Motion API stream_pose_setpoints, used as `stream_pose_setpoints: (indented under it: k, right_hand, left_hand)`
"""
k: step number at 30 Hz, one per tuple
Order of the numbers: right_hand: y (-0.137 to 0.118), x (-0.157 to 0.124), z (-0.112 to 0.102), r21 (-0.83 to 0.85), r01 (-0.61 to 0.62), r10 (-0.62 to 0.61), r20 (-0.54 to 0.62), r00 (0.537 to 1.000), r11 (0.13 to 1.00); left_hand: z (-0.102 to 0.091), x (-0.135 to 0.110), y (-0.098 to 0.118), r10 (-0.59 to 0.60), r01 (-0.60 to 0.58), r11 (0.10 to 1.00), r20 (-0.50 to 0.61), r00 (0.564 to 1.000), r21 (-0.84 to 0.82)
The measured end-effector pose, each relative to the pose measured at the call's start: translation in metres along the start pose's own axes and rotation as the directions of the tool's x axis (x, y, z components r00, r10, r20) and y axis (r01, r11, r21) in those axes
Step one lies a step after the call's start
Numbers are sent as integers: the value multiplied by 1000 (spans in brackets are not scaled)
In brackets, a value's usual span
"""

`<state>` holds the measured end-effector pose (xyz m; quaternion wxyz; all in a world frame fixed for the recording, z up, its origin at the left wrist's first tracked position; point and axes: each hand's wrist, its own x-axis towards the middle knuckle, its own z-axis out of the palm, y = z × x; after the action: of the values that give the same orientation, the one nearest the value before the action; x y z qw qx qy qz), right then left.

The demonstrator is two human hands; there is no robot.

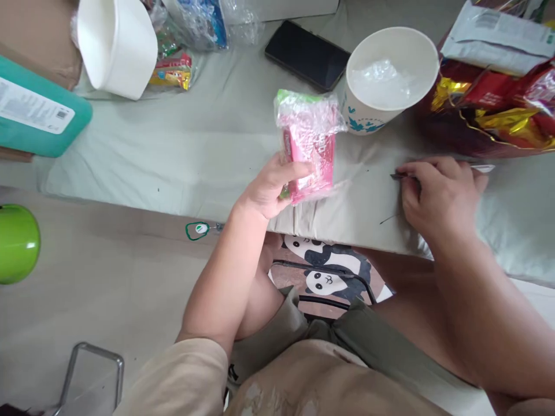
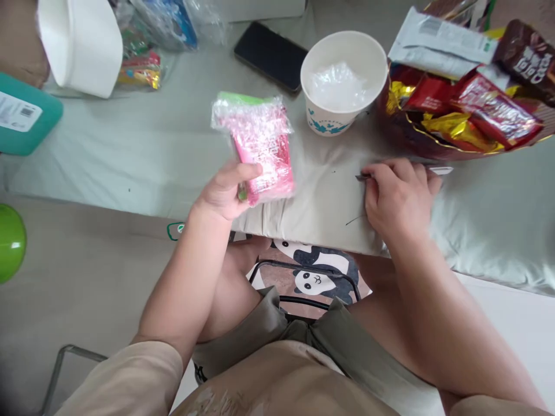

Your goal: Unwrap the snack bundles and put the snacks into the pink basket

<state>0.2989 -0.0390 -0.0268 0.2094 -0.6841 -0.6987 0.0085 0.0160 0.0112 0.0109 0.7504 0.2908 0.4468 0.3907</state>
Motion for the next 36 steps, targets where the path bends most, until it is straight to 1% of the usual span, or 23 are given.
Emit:
stream_pose_setpoints:
  k: [2, 5, 7, 9, 11, 14, 18, 20, 23, 24, 26, 28, 30, 33, 36]
  right_hand:
    - [-3, 2, -2, 26, 24, -23, -13, 1000, 999]
    - [-10, 3, -7, 85, 66, -58, -97, 994, 994]
    - [-18, 4, -11, 165, 115, -86, -171, 982, 980]
    - [-27, 4, -14, 256, 172, -120, -205, 971, 951]
    - [-36, 5, -16, 334, 201, -142, -194, 971, 921]
    - [-50, 5, -17, 422, 224, -186, -129, 974, 879]
    - [-75, 4, -17, 476, 259, -264, -58, 963, 840]
    - [-87, 5, -16, 500, 304, -328, -42, 944, 811]
    - [-97, 8, -11, 533, 405, -448, -53, 892, 743]
    - [-98, 10, -9, 538, 417, -458, -64, 887, 733]
    - [-97, 14, -6, 536, 400, -432, -73, 899, 743]
    - [-95, 16, -3, 519, 362, -397, -46, 917, 774]
    - [-91, 17, -1, 501, 333, -380, -9, 925, 799]
    - [-87, 16, 1, 477, 301, -363, 41, 931, 825]
    - [-82, 15, 2, 460, 289, -355, 63, 933, 840]
  left_hand:
    - [3, 6, -3, 18, -18, 1000, -28, 999, 0]
    - [8, 12, -5, 44, -48, 998, -97, 994, -46]
    - [10, 15, -5, 53, -62, 996, -139, 989, -61]
    - [11, 17, -6, 52, -63, 996, -172, 984, -59]
    - [10, 18, -6, 56, -65, 997, -189, 980, -43]
    - [6, 18, -9, 88, -93, 996, -186, 979, -15]
    - [2, 15, -11, 120, -126, 992, -178, 977, -24]
    - [3, 13, -11, 136, -143, 989, -177, 975, -25]
    - [6, 9, -12, 164, -167, 986, -168, 972, -5]
    - [8, 8, -13, 173, -174, 985, -160, 972, 7]
    - [11, 7, -17, 204, -200, 979, -127, 971, 40]
    - [13, 9, -22, 259, -252, 963, -74, 963, 95]
    - [11, 11, -28, 316, -309, 932, -9, 949, 188]
    - [5, 15, -35, 372, -383, 838, 105, 922, 388]
    - [-4, 15, -36, 415, -483, 682, 254, 874, 549]
